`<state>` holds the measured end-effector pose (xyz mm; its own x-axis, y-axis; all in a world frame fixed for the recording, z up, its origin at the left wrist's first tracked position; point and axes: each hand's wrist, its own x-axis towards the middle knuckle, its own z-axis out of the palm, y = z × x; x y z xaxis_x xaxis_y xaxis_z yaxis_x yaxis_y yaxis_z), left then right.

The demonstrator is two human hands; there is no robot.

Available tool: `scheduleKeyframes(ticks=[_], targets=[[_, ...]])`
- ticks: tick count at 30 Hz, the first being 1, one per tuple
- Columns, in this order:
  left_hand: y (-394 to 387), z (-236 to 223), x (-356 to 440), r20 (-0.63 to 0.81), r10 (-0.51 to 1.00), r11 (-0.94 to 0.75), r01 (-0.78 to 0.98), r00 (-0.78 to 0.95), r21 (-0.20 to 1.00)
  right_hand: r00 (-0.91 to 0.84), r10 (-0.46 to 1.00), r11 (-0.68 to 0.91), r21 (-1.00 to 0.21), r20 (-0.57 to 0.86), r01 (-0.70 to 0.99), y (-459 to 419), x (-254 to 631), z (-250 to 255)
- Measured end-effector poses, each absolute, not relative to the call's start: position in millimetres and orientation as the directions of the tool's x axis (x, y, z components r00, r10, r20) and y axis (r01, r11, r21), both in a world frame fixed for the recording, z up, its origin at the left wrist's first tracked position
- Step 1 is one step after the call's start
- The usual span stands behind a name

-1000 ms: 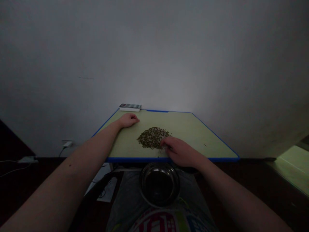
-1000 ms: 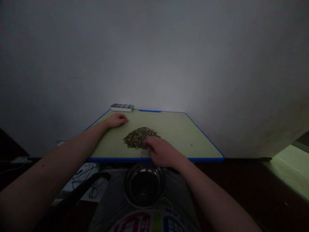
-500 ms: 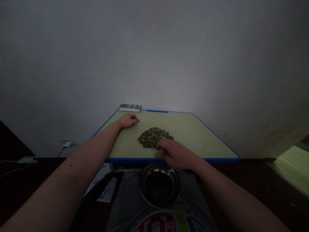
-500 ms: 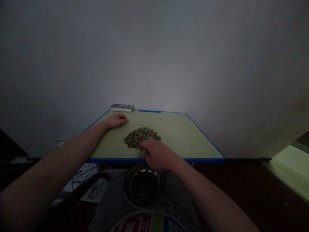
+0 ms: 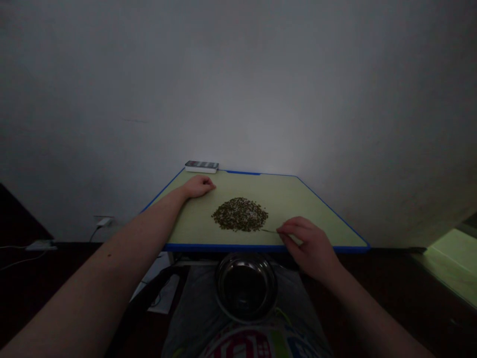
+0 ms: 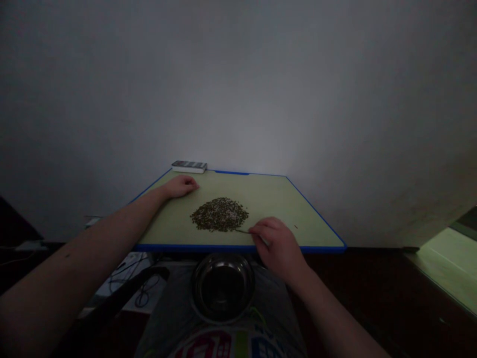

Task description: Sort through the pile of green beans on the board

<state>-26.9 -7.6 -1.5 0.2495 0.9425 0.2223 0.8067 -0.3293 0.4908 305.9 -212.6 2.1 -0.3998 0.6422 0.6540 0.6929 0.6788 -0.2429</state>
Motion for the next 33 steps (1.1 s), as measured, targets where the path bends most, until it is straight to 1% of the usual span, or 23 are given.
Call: scheduleKeyframes(ticks=[2, 3, 6, 9, 11, 19, 24, 29, 33], targets=[[-8, -1, -27, 0.225, 0.941, -0.332, 0.804, 0.251, 0.493, -0.487, 0.564, 0.734, -0.134, 0.667, 0.666, -222, 296, -12], [-8, -2, -27, 0.227, 0.941, -0.335, 0.805, 0.252, 0.49, -0.534, 0.539, 0.75, -0.083, 0.652, 0.656, -225, 289, -18], [-8, -2, -28, 0.227, 0.941, -0.333, 0.813, 0.252, 0.477, -0.605, 0.508, 0.744, 0.041, 0.613, 0.667, -229, 266, -31], [-7, -3, -28, 0.221, 0.941, -0.333, 0.813, 0.255, 0.478, -0.62, 0.557, 0.692, 0.103, 0.553, 0.714, -229, 248, -37], [-7, -3, -28, 0.22, 0.942, -0.332, 0.812, 0.255, 0.48, -0.619, 0.581, 0.672, 0.117, 0.529, 0.731, -229, 244, -37], [-10, 0, -26, 0.23, 0.941, -0.331, 0.825, 0.249, 0.459, -0.561, 0.649, 0.619, 0.071, 0.514, 0.782, -225, 267, -36], [-8, -2, -27, 0.236, 0.939, -0.334, 0.82, 0.249, 0.465, -0.517, 0.679, 0.616, -0.021, 0.522, 0.788, -219, 284, -28], [-7, -3, -27, 0.229, 0.943, -0.324, 0.826, 0.242, 0.461, -0.516, 0.673, 0.665, -0.129, 0.53, 0.736, -211, 305, -23], [-7, -3, -28, 0.237, 0.94, -0.332, 0.817, 0.245, 0.471, -0.489, 0.689, 0.659, -0.182, 0.535, 0.73, -207, 322, -22]])
